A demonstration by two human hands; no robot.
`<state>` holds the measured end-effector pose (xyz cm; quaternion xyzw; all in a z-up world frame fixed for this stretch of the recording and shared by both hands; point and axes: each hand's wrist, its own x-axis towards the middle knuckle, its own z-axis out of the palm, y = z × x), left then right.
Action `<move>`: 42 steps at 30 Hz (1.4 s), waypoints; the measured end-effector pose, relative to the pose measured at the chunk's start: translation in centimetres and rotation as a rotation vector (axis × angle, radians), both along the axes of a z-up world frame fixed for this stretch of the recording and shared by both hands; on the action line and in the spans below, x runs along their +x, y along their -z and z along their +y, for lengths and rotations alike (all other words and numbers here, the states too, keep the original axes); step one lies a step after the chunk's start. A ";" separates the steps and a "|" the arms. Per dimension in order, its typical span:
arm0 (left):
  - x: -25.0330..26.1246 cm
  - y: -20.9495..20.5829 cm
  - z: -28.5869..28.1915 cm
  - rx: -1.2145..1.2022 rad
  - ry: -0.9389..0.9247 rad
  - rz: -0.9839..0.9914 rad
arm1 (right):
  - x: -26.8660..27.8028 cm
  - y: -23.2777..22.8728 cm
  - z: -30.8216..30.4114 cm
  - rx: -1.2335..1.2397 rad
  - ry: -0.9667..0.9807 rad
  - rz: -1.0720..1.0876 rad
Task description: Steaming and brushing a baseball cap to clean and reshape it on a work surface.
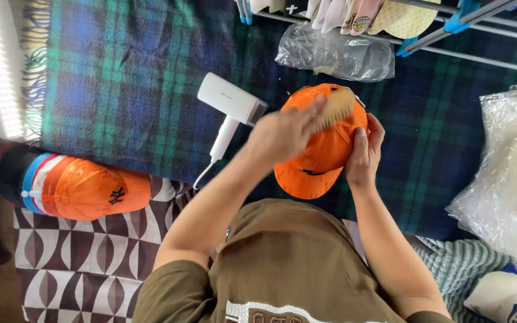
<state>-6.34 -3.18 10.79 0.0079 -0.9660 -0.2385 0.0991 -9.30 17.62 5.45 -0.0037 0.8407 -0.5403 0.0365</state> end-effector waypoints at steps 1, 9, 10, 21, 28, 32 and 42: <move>-1.6 1.0 -1.2 -0.002 0.006 0.003 | 0.2 -0.4 -0.1 -0.002 0.006 0.003; -1.7 2.6 -5.5 0.336 -0.277 -0.549 | 0.3 -1.1 -0.3 0.043 0.028 -0.038; -0.6 1.7 -4.5 0.343 -0.275 -0.562 | 0.2 -1.2 -0.2 0.053 0.029 -0.049; 10.9 11.5 -1.4 0.650 -0.598 -0.660 | 0.3 -1.3 -0.5 -0.083 0.003 -0.058; 3.3 -1.5 -0.5 0.294 -0.114 0.115 | 0.4 0.3 0.0 -0.096 -0.032 0.059; -6.1 -1.4 -0.8 0.099 0.059 -0.210 | 0.4 -0.3 0.1 -0.100 -0.030 0.012; -8.7 4.6 -7.5 0.136 -0.068 -0.451 | -0.4 0.7 0.0 -0.044 0.007 0.007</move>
